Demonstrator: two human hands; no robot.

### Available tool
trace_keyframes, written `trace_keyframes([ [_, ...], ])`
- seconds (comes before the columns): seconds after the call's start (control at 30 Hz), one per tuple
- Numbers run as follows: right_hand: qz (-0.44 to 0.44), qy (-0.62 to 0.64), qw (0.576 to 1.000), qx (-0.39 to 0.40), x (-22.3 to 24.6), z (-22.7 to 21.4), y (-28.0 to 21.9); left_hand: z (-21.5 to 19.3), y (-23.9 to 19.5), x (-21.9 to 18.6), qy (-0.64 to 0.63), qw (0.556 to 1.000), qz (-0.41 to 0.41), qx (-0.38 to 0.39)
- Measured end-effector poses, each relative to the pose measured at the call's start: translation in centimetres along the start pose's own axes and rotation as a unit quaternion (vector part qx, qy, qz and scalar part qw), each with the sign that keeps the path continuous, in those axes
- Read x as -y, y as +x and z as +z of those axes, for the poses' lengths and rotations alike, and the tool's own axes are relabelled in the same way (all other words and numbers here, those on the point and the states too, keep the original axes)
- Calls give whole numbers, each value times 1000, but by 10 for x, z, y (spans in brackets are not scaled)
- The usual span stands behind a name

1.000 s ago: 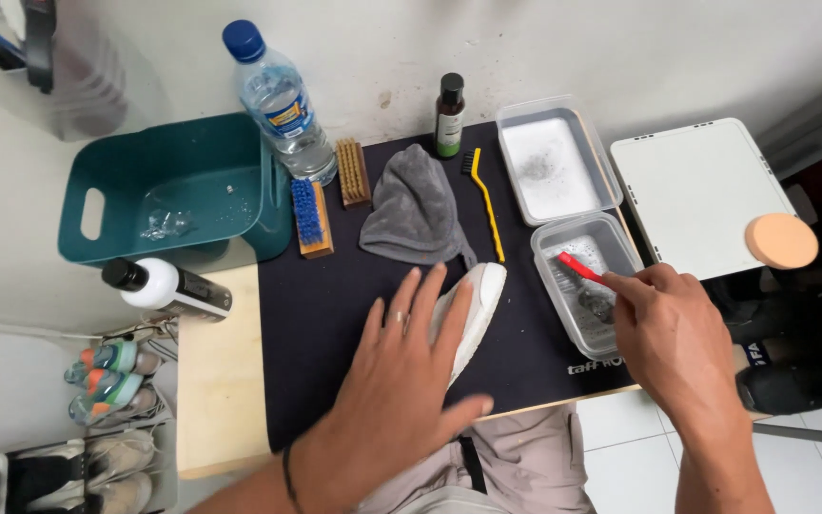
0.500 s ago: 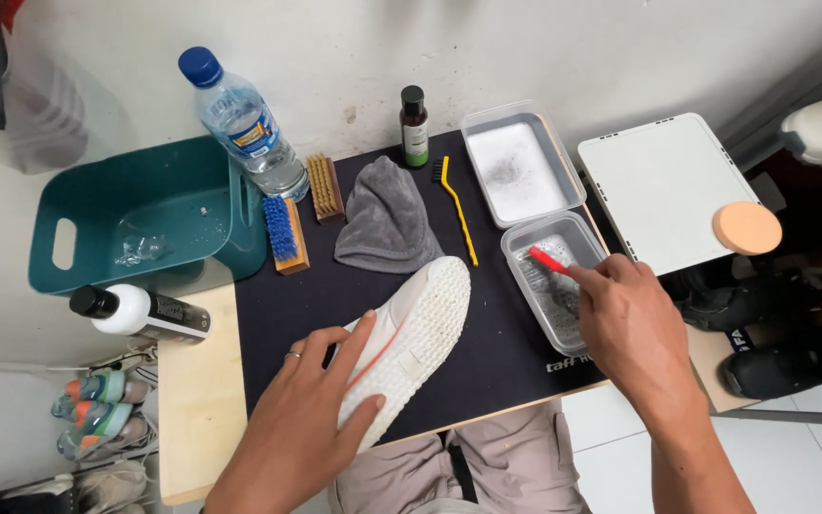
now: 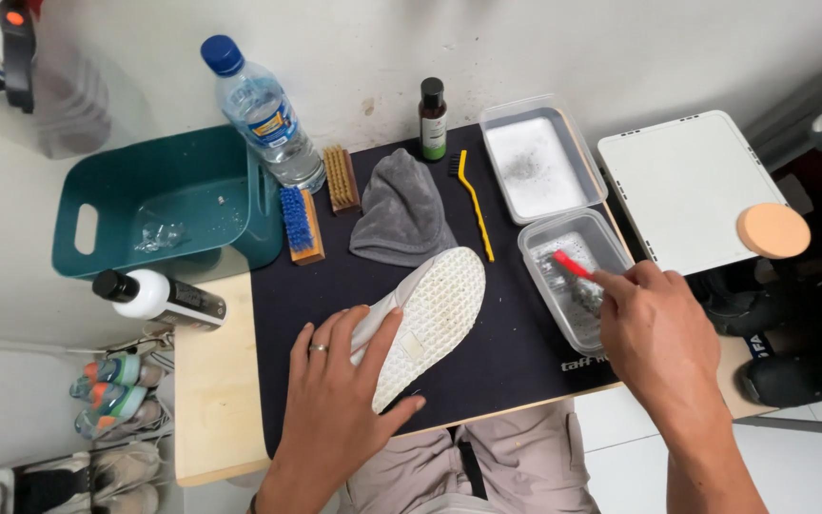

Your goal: The person cleans the sole of a white sneaker using a red toothbrush and a cleaning solution. They scrub the textured bottom of the shoe, dip the brush into a container of soapy water, and then wipe the sole with a gray cloth.

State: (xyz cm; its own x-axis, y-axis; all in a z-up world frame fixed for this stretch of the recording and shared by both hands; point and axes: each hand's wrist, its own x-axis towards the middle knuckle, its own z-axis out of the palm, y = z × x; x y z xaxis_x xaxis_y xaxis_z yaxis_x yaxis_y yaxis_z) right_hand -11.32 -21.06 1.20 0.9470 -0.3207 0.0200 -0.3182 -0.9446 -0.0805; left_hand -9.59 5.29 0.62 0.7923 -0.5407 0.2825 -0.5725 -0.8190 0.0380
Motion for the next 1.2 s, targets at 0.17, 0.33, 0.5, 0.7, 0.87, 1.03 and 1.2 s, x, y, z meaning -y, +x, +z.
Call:
trace_keyframes([
  [0.17,-58,39,998,-5,3,-4,0,-3,4,10,-79,997,-4,-8],
  [0.33,-57,4,998,-18,-2,5,0,-14,11,23,-153,988,-4,-19],
  [0.5,-64,-36,996,-45,-8,8,-7,-13,10,27,-205,978,4,-31],
  [0.7,-32,4,999,-28,-3,1,-10,2,-4,23,-146,983,29,-105],
  [0.87,-36,-3,998,-55,-5,4,-9,14,-15,19,-229,956,7,-182],
  [1.03,-43,7,997,-63,-4,3,-10,28,-22,16,-331,916,-53,-218],
  [1.2,-33,34,995,-83,-4,0,-12,14,-18,13,-425,875,-148,-177],
])
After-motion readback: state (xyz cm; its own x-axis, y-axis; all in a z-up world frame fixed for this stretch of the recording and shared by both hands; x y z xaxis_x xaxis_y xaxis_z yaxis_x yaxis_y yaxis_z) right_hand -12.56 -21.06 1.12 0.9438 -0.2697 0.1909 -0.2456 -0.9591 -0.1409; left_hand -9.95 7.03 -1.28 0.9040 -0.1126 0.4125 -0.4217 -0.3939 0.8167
